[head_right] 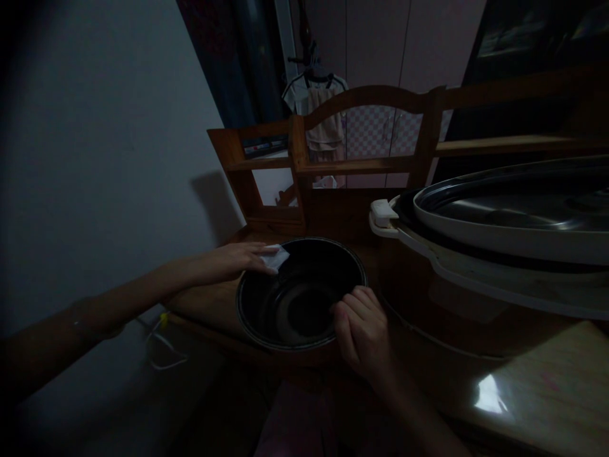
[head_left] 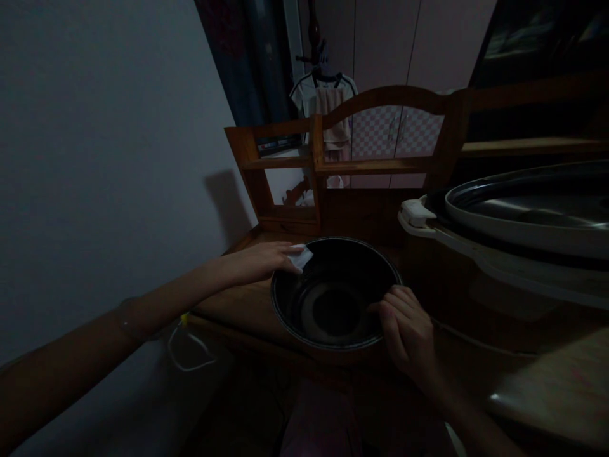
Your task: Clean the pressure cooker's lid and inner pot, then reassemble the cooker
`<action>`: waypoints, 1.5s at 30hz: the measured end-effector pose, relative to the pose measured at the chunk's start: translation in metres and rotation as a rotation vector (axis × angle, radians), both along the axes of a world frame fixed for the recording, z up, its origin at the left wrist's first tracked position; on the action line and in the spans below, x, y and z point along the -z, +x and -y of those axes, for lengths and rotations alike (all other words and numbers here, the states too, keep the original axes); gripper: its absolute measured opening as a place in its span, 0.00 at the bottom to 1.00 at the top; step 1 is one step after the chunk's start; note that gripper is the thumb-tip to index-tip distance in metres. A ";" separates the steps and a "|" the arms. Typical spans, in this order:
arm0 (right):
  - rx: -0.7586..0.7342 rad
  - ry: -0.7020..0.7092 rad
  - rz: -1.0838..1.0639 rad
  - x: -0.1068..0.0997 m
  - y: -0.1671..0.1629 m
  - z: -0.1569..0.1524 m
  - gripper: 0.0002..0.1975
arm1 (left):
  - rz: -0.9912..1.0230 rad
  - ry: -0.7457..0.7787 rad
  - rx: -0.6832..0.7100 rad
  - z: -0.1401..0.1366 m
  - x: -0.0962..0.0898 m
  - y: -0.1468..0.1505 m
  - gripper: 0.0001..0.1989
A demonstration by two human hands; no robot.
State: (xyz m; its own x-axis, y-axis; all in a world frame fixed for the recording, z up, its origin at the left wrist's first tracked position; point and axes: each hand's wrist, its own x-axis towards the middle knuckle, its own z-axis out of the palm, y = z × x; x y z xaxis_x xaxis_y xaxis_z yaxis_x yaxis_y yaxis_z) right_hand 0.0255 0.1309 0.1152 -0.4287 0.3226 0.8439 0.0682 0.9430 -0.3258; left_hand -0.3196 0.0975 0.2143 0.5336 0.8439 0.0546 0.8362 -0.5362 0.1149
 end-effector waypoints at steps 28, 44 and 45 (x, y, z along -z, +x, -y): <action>0.001 0.037 -0.044 0.001 -0.003 -0.001 0.11 | 1.042 -0.032 -0.729 0.025 -0.031 0.000 0.37; 0.002 0.020 -0.018 -0.002 -0.001 0.001 0.12 | -0.083 -0.060 0.081 0.041 0.009 0.018 0.31; 0.005 0.019 -0.015 -0.002 -0.001 0.001 0.12 | -0.057 -0.111 0.055 0.045 0.004 0.025 0.31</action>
